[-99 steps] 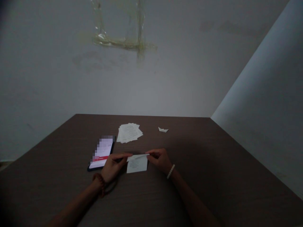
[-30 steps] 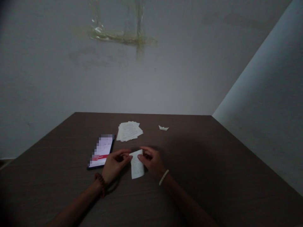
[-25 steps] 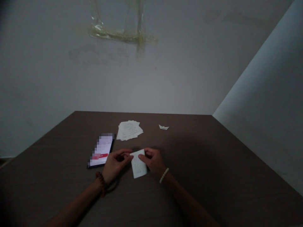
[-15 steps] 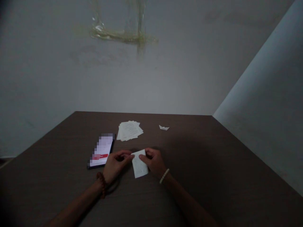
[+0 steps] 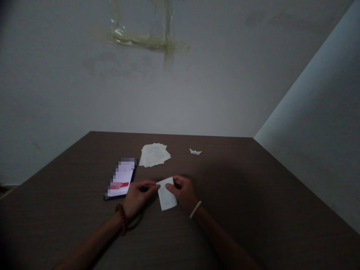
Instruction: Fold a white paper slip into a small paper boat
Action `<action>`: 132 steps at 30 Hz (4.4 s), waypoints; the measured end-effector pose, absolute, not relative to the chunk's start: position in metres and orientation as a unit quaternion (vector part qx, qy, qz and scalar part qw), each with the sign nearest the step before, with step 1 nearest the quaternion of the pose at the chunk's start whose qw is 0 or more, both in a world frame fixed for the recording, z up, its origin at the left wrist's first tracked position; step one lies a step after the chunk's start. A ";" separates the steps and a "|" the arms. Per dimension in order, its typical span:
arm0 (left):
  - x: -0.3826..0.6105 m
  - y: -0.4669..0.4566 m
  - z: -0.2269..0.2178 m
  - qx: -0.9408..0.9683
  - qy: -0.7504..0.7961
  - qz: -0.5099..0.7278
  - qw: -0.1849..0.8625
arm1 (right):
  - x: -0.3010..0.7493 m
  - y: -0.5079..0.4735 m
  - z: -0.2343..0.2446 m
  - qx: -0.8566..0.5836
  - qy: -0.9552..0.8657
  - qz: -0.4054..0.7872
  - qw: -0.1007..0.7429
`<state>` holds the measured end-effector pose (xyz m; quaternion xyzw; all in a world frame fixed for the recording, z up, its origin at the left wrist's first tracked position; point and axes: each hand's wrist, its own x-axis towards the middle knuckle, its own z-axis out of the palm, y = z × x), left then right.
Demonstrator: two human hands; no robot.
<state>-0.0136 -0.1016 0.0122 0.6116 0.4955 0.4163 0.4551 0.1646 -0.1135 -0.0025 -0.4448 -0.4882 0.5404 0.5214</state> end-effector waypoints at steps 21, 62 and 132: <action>-0.013 -0.101 0.015 0.606 0.501 0.413 0.460 | 0.165 -0.114 -0.003 -0.447 -0.494 0.536 0.518; -0.019 -0.102 0.023 0.609 0.457 0.380 0.526 | 0.172 -0.111 0.008 -0.490 -0.485 0.511 0.514; -0.020 -0.098 0.011 0.594 0.440 0.393 0.547 | 0.183 -0.107 0.004 -0.540 -0.529 0.457 0.469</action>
